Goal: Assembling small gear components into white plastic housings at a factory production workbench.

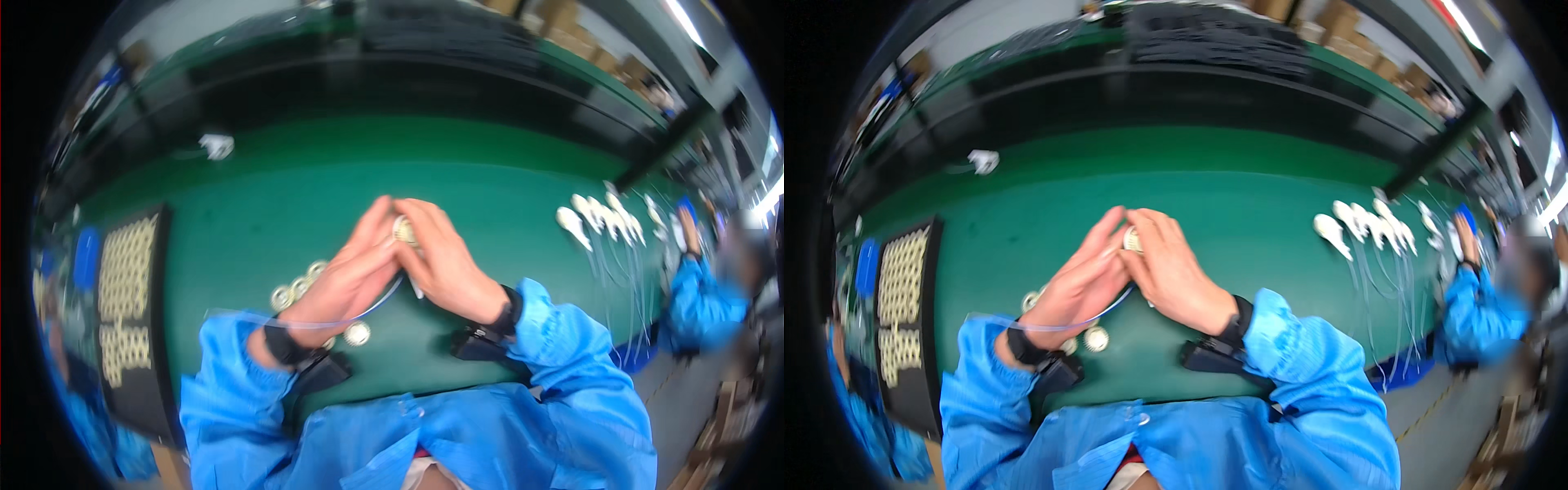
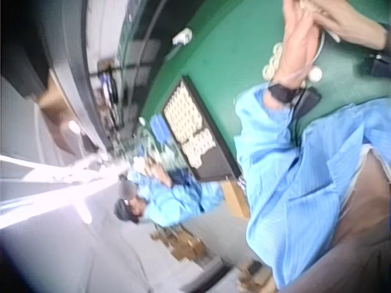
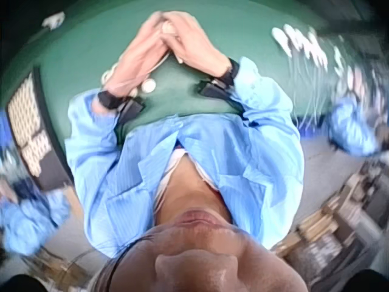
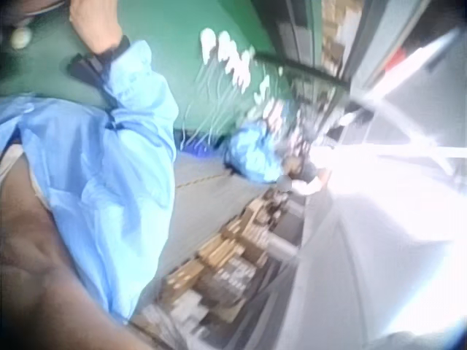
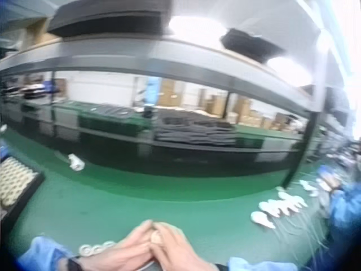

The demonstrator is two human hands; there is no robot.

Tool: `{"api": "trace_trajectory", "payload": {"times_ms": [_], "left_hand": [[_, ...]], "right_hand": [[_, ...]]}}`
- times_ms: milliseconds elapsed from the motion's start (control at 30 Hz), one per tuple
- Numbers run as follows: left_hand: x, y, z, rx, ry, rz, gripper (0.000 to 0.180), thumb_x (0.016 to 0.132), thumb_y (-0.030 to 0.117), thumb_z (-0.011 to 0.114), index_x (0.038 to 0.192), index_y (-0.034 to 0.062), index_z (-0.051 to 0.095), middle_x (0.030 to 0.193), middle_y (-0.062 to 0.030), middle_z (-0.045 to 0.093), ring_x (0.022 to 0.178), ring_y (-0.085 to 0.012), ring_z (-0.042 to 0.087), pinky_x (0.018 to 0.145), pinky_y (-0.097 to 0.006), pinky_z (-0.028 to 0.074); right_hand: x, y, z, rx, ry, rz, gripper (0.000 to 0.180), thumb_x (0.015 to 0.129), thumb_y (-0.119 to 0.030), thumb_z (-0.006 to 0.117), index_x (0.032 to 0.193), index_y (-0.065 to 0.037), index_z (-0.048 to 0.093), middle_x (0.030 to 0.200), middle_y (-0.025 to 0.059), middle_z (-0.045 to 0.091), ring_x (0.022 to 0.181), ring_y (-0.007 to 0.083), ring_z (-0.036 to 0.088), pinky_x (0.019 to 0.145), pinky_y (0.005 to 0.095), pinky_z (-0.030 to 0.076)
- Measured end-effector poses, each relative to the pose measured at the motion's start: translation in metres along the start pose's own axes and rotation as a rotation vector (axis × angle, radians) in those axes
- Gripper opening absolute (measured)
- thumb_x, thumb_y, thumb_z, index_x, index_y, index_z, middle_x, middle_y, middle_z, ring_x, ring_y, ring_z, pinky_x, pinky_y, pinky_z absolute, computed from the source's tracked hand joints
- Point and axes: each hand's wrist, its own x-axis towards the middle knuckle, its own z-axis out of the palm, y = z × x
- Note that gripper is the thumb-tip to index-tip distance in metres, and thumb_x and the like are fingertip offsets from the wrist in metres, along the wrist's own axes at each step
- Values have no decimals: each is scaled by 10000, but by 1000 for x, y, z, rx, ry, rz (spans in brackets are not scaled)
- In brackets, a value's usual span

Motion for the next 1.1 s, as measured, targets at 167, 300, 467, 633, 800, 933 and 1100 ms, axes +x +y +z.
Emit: {"api": "trace_trajectory", "payload": {"times_ms": [167,300,467,633,800,933,1100], "left_hand": [[-9,22,29,274,-191,-201,794,911,288,605,1500,26,141,1532,-199,214,1396,-325,295,1086,-393,334],[-16,25,41,454,-282,-268,542,915,256,608,1347,-30,447,1401,-209,435,1210,-319,538,952,-368,482],[-9,25,25,475,53,-223,308,933,218,567,1137,-12,587,1065,-133,655,923,-224,671,811,-306,533],[-4,23,19,472,85,-239,225,953,178,534,1080,6,603,1012,-111,664,887,-200,672,803,-288,531],[-8,21,7,473,133,-204,226,962,181,529,1084,3,599,1025,-110,659,907,-193,664,811,-287,529],[-6,18,-2,464,113,-205,248,966,211,539,1098,9,596,1042,-101,654,922,-175,652,810,-279,520],[3,9,-13,402,109,-215,228,975,215,527,1078,26,602,1030,-82,654,888,-140,645,782,-254,506]], "right_hand": [[-2,18,-52,242,180,153,419,864,-92,594,1237,68,492,1173,204,542,1016,292,578,860,366,494],[-18,50,-147,1319,441,387,397,875,-111,595,1221,71,524,1109,118,577,916,136,588,701,259,510],[-78,48,-254,878,541,435,419,841,-92,610,1209,98,540,1103,107,588,890,110,573,702,227,486],[-125,126,-284,-658,-70,420,444,813,-61,597,1237,50,526,1226,203,525,1098,310,545,926,373,451],[-145,203,-246,-739,-220,234,492,863,-94,588,1321,-3,434,1299,238,470,1256,409,410,1071,438,335],[-133,196,-259,-876,-345,398,569,869,-161,608,1372,4,400,1394,230,425,1327,395,359,1116,449,276],[6,86,-239,-704,-473,134,516,771,-18,613,1277,-13,515,1323,202,504,1243,373,464,1051,424,380]]}}
